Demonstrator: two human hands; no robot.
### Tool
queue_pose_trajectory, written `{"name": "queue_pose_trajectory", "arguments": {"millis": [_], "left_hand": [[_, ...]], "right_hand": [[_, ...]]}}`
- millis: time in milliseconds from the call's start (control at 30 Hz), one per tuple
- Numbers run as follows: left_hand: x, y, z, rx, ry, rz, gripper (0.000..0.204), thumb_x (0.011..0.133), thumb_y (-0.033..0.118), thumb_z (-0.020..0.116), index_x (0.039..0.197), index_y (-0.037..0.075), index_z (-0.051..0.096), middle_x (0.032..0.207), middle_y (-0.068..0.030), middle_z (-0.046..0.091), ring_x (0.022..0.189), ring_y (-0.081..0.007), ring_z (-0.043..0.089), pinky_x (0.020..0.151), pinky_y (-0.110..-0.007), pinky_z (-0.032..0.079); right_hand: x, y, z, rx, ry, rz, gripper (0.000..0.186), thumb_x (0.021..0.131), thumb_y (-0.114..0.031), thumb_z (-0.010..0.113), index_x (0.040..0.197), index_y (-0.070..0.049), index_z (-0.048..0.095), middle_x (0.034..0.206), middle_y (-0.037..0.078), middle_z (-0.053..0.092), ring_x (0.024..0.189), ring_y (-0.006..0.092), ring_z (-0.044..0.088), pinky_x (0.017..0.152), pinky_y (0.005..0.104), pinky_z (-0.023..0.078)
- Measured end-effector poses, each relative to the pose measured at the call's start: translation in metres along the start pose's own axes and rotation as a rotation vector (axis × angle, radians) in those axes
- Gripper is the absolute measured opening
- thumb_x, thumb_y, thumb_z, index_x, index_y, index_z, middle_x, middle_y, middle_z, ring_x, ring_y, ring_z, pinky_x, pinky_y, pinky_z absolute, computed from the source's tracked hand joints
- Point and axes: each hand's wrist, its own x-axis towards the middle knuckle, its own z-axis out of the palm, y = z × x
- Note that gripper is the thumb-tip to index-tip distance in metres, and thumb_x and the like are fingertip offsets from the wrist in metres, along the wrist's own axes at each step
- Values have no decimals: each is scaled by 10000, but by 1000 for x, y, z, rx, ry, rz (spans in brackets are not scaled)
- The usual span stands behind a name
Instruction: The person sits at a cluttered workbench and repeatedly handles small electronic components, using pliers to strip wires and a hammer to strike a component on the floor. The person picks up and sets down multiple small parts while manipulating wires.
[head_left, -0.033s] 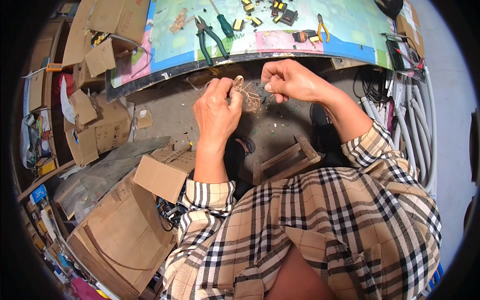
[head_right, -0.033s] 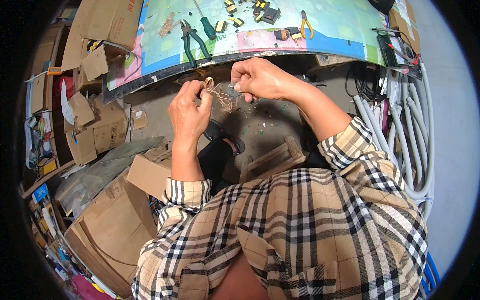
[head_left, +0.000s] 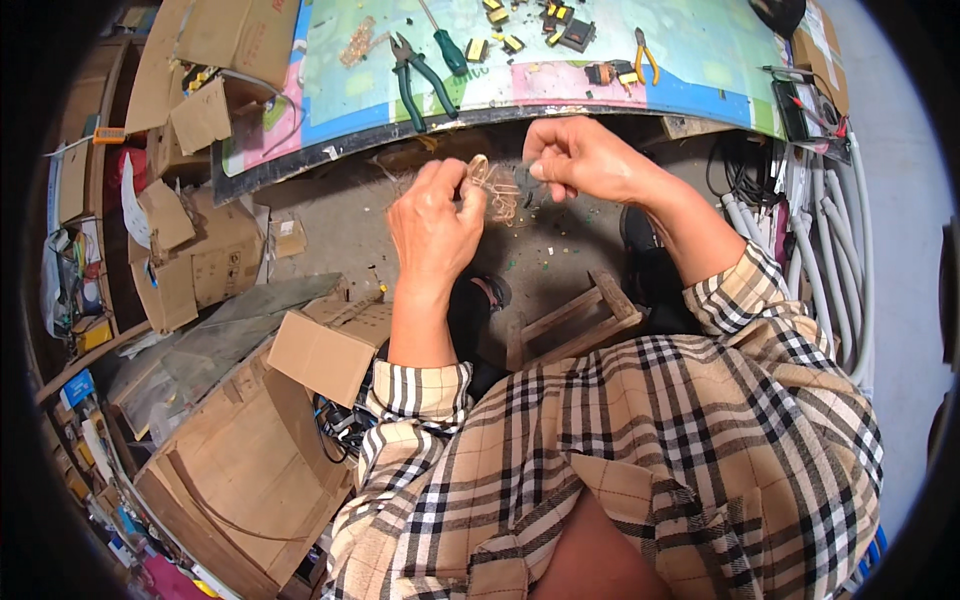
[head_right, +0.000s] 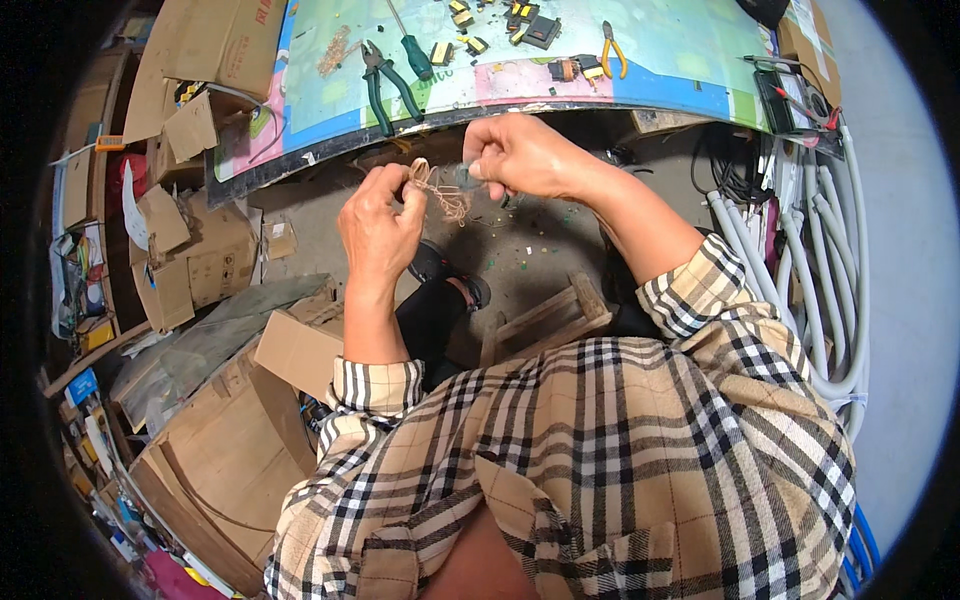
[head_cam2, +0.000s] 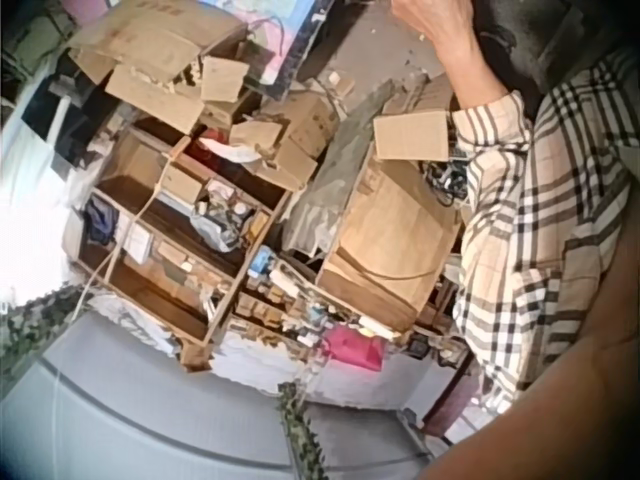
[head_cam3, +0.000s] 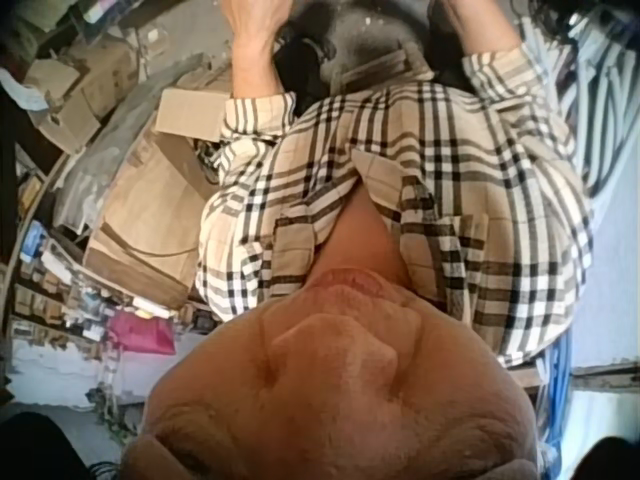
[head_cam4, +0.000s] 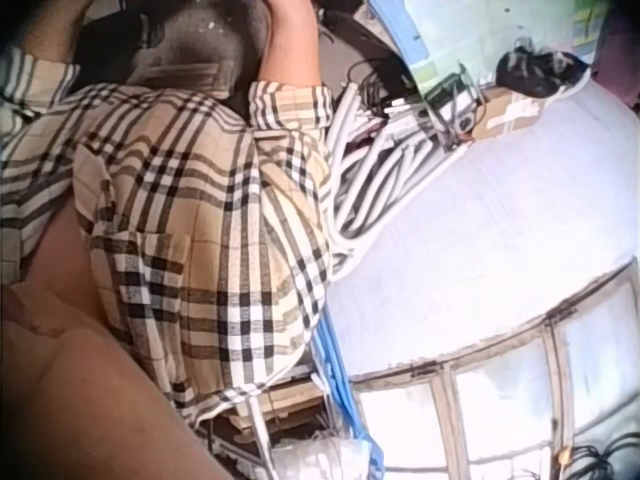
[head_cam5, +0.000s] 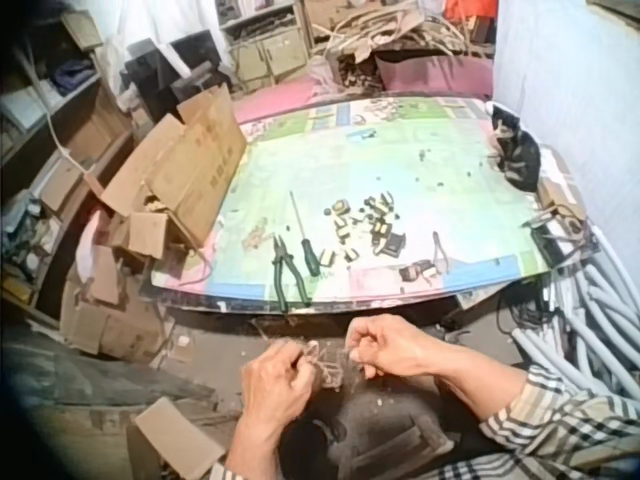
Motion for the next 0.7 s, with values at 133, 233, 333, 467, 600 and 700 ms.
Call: {"name": "queue_pose_trajectory", "arguments": {"millis": [133, 233, 333, 467, 600, 700], "left_hand": [[-4, -5, -1, -87, -92, -113, 119, 801, 151, 582, 824, 45, 630, 671, -117, 600, 572, -260, 576, 573, -355, 449], [-8, -15, -6, -169, -188, -213, 125, 837, 138, 588, 863, 30, 644, 608, -112, 559, 548, -195, 543, 555, -329, 432], [-6, -23, -9, -226, -283, -224, 129, 857, 112, 599, 924, 19, 657, 580, -88, 529, 552, -135, 511, 544, -310, 417], [-2, -20, -5, -692, -417, -244, 157, 874, 93, 604, 988, 2, 664, 683, -38, 617, 589, -105, 537, 553, -263, 423], [10, -8, -22, -1165, -354, -350, 168, 871, 84, 606, 1010, 17, 673, 701, 34, 595, 564, -23, 450, 498, -182, 337], [12, -33, -35, -1129, -172, -480, 210, 875, 120, 610, 1053, 27, 667, 697, 36, 559, 497, 4, 343, 442, -161, 224]], "right_hand": [[3, 2, -24, -8, 326, -8, 81, 881, -92, 584, 870, -18, 552, 696, 1, 573, 568, 61, 541, 490, 207, 405], [4, 12, -34, -395, 190, 70, 148, 832, -113, 623, 902, 9, 577, 729, 90, 622, 657, 187, 644, 605, 322, 505], [4, 28, -28, -1042, 52, 188, 320, 785, -173, 680, 1047, -11, 595, 909, 172, 628, 867, 280, 645, 782, 384, 503], [5, 27, -7, -717, -65, -201, 754, 701, -285, 765, 1339, -53, 435, 1226, 209, 486, 1166, 343, 490, 975, 398, 414], [13, 18, 25, -183, -308, -168, 573, 723, -286, 757, 1167, -16, 514, 1016, 115, 574, 982, 223, 537, 893, 335, 426], [18, 14, 22, -265, -366, -5, 245, 777, -193, 699, 939, -38, 602, 806, 50, 609, 778, 156, 560, 758, 301, 457]]}}
